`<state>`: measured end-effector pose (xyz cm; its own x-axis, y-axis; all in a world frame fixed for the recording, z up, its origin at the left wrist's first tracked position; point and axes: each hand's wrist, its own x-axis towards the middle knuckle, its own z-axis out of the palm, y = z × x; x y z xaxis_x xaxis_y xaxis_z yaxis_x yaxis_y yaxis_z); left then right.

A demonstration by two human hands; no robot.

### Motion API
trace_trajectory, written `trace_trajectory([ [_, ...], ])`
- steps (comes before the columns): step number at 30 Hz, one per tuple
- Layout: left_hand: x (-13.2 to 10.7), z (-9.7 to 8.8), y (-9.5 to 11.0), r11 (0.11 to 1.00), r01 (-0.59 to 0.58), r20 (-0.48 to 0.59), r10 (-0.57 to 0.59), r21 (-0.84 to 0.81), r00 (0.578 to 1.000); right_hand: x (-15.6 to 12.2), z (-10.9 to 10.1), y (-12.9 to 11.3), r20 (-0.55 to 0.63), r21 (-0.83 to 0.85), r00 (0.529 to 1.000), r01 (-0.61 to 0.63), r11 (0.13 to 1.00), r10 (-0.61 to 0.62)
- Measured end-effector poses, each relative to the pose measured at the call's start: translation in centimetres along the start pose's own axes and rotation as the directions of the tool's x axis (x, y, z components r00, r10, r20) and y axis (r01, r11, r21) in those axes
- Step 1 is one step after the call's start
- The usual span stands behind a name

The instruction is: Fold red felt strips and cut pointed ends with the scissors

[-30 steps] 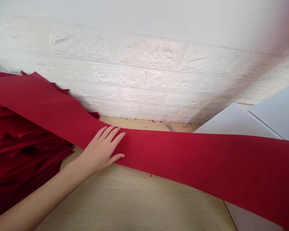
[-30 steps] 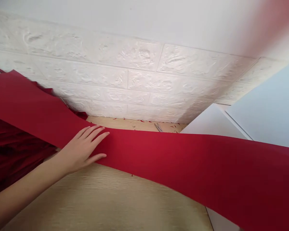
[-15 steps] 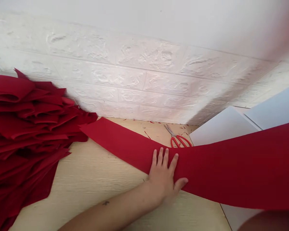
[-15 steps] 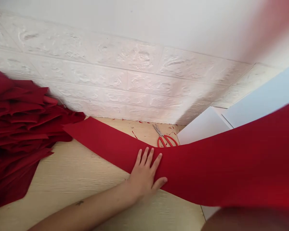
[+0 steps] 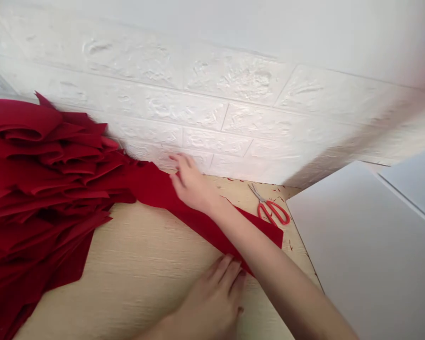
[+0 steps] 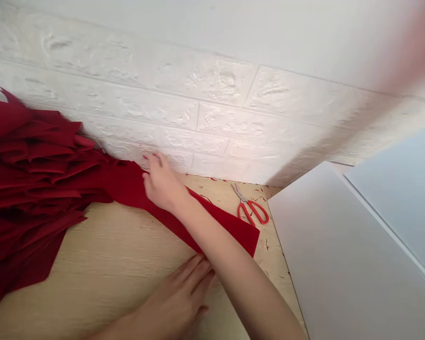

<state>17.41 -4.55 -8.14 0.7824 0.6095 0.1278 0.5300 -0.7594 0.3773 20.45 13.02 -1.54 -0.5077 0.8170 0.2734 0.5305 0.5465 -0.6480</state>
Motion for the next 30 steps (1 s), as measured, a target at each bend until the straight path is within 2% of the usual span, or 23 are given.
trace_trajectory([
  [2,-3.4,-1.3,-1.7,1.0,-0.001,-0.101,0.0,-0.006,0.995,-2.7,-2.2,1.4,-0.057,-0.013,0.998,0.027,1.0,-0.028],
  [3,-4.6,-2.1,-2.6,1.0,0.017,-0.157,-0.018,-0.008,0.987,-4.2,-3.4,1.9,-0.077,-0.063,0.997,-0.017,0.998,0.012],
  [5,-5.9,-3.7,-4.5,0.995,0.102,-0.233,-0.099,0.003,0.968,-6.9,-5.5,2.8,-0.097,-0.184,0.982,-0.18,0.966,0.165],
  [7,-6.0,-5.0,-6.4,0.976,0.207,-0.261,-0.184,0.062,0.948,-9.2,-6.6,3.4,-0.066,-0.293,0.92,-0.387,0.874,0.385],
  [9,-5.2,-5.4,-7.9,0.949,0.282,-0.256,-0.24,0.141,0.936,-10.9,-6.7,3.6,-0.007,-0.432,0.81,-0.531,0.729,0.586],
  [11,-4.2,-5.0,-8.6,0.938,0.29,-0.211,-0.25,0.188,0.945,-12.0,-6.5,3.6,0.022,-0.567,0.71,-0.571,0.594,0.704],
  [13,-3.3,-3.9,-8.3,0.95,0.252,-0.135,-0.229,0.185,0.964,-12.7,-6.3,3.5,0.016,-0.64,0.657,-0.573,0.512,0.754],
  [16,-2.2,-2.1,-7.5,0.972,0.184,-0.022,-0.183,0.147,0.983,-13.3,-6.3,3.4,0.006,-0.629,0.594,-0.623,0.465,0.805],
  [18,-1.5,-1.2,-7.3,0.98,0.153,0.023,-0.157,0.123,0.987,-13.7,-6.4,3.4,0.037,-0.593,0.557,-0.656,0.467,0.83],
  [20,-0.6,-1.0,-7.8,0.987,0.126,0.039,-0.131,0.094,0.991,-14.3,-6.6,3.5,0.111,-0.537,0.552,-0.667,0.517,0.827],
  [21,-0.2,-1.2,-8.2,0.992,0.107,0.04,-0.11,0.074,0.993,-14.8,-6.9,3.5,0.155,-0.475,0.565,-0.676,0.563,0.81],
  [23,0.5,-2.0,-9.1,0.997,0.079,0.003,-0.08,0.018,0.997,-16.0,-7.5,3.4,0.211,-0.227,0.64,-0.703,0.674,0.739],
  [25,0.8,-3.2,-9.8,0.991,0.113,-0.106,-0.121,-0.075,0.987,-17.7,-8.0,3.0,0.12,0.143,0.72,-0.693,0.706,0.683],
  [26,0.7,-3.7,-10.0,0.976,0.156,-0.184,-0.183,-0.15,0.966,-18.7,-8.0,2.6,0.007,0.317,0.721,-0.659,0.682,0.693],
  [27,0.3,-4.0,-10.0,0.945,0.204,-0.252,-0.269,-0.254,0.93,-19.6,-7.7,2.1,-0.137,0.455,0.667,-0.614,0.645,0.732],
  [28,-0.2,-4.2,-10.0,0.89,0.241,-0.285,-0.363,-0.387,0.887,-20.3,-6.9,1.3,-0.289,0.552,0.554,-0.57,0.609,0.781],
  [29,-0.9,-4.2,-9.9,0.805,0.251,-0.268,-0.445,-0.537,0.854,-20.9,-5.6,0.5,-0.439,0.618,0.393,-0.521,0.589,0.808],
  [30,-1.6,-4.1,-9.8,0.693,0.24,-0.212,-0.499,-0.68,0.84,-21.2,-3.8,-0.6,-0.535,0.667,0.221,-0.481,0.568,0.815],
])
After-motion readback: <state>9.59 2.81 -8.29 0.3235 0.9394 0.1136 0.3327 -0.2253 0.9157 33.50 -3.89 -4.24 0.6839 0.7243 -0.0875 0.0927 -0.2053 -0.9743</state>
